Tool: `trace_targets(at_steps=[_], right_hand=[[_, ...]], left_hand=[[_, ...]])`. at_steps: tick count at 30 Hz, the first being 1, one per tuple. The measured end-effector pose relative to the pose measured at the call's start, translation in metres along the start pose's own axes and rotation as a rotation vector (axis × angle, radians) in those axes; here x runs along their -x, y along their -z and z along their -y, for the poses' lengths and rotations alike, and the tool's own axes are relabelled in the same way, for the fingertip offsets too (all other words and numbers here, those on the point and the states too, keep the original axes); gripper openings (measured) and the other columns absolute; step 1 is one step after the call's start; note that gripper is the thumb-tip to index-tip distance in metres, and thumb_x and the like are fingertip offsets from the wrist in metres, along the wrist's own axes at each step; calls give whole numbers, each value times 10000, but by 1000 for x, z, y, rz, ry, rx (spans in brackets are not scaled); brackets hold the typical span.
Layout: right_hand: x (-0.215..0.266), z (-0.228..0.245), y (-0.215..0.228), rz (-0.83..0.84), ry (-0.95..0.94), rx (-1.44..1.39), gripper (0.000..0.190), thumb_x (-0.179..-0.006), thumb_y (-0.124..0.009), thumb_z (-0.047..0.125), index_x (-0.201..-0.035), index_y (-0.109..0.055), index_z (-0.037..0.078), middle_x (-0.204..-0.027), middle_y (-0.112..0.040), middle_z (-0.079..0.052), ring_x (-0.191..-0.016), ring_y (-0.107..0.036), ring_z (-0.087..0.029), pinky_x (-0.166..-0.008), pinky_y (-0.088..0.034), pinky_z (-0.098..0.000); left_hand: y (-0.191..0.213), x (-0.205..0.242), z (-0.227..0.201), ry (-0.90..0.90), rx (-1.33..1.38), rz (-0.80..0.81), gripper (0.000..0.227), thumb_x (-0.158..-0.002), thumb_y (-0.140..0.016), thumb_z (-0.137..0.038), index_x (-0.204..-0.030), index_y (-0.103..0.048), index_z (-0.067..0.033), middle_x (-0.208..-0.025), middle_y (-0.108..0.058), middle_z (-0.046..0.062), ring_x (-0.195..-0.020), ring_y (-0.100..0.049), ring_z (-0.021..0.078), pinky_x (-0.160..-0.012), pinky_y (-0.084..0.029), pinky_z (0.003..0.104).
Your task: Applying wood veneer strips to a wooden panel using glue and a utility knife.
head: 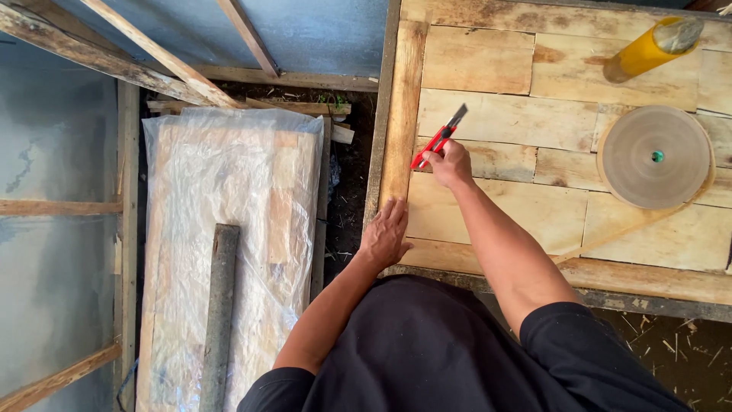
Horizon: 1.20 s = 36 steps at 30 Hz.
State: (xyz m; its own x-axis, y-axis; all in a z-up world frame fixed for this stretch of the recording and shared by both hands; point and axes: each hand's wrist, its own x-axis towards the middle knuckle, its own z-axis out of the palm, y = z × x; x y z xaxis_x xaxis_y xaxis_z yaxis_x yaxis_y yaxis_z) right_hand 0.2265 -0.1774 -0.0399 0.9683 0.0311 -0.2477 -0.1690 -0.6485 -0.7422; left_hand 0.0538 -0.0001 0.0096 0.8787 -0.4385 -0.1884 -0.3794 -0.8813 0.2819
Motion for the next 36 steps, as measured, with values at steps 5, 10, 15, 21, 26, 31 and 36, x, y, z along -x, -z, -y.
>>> trace_targets(at_steps=[5,10,15,21,26,31,36], right_hand=[[-6,-3,1,7,-56,12,211,-881,-798,238,-970,-727,61,-855,-749,-102,-773,-704,-228,-739,-551,-390],[-13,3,1,-80,-92,-67,197,-922,-765,231,-1004,-722,57,-864,-750,-92,-767,-699,-214,-727,-551,-391],[-8,28,12,111,-273,-99,185,-927,-726,223,-1052,-713,87,-878,-761,-70,-759,-704,-203,-701,-574,-391],[-10,13,13,291,-71,91,192,-902,-782,239,-1012,-758,85,-903,-780,-98,-801,-712,-213,-761,-558,-382],[-9,3,8,246,-42,92,196,-882,-788,239,-1009,-747,96,-918,-778,-75,-817,-716,-184,-773,-548,-363],[-11,9,7,158,-90,42,176,-902,-776,254,-1016,-740,126,-914,-773,-55,-804,-706,-181,-759,-552,-365],[-16,17,16,250,-92,50,186,-891,-794,254,-991,-744,105,-859,-765,-67,-750,-686,-171,-714,-537,-364]], left_hand=[[1,-8,6,-19,29,19,856,-815,-782,-470,-1398,-476,78,-1526,-383,225,-1438,-345,393,-1122,-414,420],[9,-11,12,-34,74,-9,789,-804,-795,-435,-1361,-515,48,-1503,-414,200,-1425,-369,378,-1061,-488,417],[8,-16,15,-47,39,9,786,-813,-803,-409,-1343,-507,90,-1437,-432,208,-1358,-414,365,-913,-562,386],[22,-21,16,-60,58,52,764,-817,-803,-381,-1328,-507,103,-1487,-381,250,-1286,-453,342,-913,-565,371],[16,-24,14,-53,15,67,792,-805,-802,-406,-1338,-505,99,-1541,-316,284,-1292,-443,351,-933,-559,375],[19,-25,9,-29,-16,110,799,-830,-787,-425,-1367,-497,90,-1576,-291,282,-1320,-432,354,-900,-565,389],[15,-27,2,40,46,93,795,-806,-800,-439,-1344,-518,75,-1588,-294,266,-1333,-428,360,-944,-555,387]])
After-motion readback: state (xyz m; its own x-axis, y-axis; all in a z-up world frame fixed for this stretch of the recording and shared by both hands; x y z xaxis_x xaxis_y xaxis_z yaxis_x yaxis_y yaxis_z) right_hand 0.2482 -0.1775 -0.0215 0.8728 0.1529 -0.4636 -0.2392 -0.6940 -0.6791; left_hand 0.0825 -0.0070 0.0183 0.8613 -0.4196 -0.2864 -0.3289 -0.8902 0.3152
